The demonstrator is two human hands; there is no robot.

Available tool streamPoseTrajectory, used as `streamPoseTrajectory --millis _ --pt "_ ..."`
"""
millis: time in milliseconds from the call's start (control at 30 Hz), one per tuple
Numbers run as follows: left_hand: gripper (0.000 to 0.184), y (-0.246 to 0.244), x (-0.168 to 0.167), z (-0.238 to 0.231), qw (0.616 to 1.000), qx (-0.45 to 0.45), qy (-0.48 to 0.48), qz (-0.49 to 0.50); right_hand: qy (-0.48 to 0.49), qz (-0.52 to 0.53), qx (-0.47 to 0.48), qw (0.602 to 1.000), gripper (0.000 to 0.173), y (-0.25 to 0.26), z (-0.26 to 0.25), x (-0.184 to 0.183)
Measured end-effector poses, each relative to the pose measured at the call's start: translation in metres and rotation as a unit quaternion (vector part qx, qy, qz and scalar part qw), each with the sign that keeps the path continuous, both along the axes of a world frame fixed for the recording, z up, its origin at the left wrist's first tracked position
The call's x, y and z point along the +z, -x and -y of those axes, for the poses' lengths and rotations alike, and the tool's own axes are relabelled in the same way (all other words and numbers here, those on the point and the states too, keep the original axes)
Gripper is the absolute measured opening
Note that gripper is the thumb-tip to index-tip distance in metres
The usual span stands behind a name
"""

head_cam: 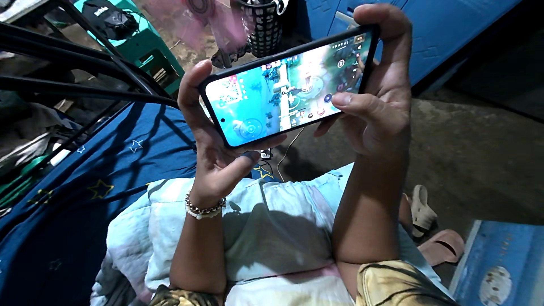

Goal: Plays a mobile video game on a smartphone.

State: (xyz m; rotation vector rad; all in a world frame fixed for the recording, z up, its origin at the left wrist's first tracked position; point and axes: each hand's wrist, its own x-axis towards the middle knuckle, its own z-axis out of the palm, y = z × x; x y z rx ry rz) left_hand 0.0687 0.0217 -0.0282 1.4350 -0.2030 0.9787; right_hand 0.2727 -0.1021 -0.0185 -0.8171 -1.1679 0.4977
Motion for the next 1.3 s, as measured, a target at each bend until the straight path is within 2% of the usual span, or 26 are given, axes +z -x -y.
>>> streamPoseTrajectory --millis 767,1033,1300 --pt "0.104 0.0001 0.0006 0.0 1.0 0.0 0.002 -0.003 0.003 -0.003 0.002 1.0 0.067 0.0007 0.0002 0.0006" --pt "0.106 -0.0006 0.0022 -0.0002 1.0 0.0 0.002 -0.003 0.009 0.004 0.012 1.0 0.077 -0.0006 0.0001 0.0022" --pt "0.107 -0.0009 0.0024 -0.001 1.0 0.0 0.001 -0.003 0.015 -0.007 0.013 1.0 0.071 -0.0014 0.0005 0.0018"
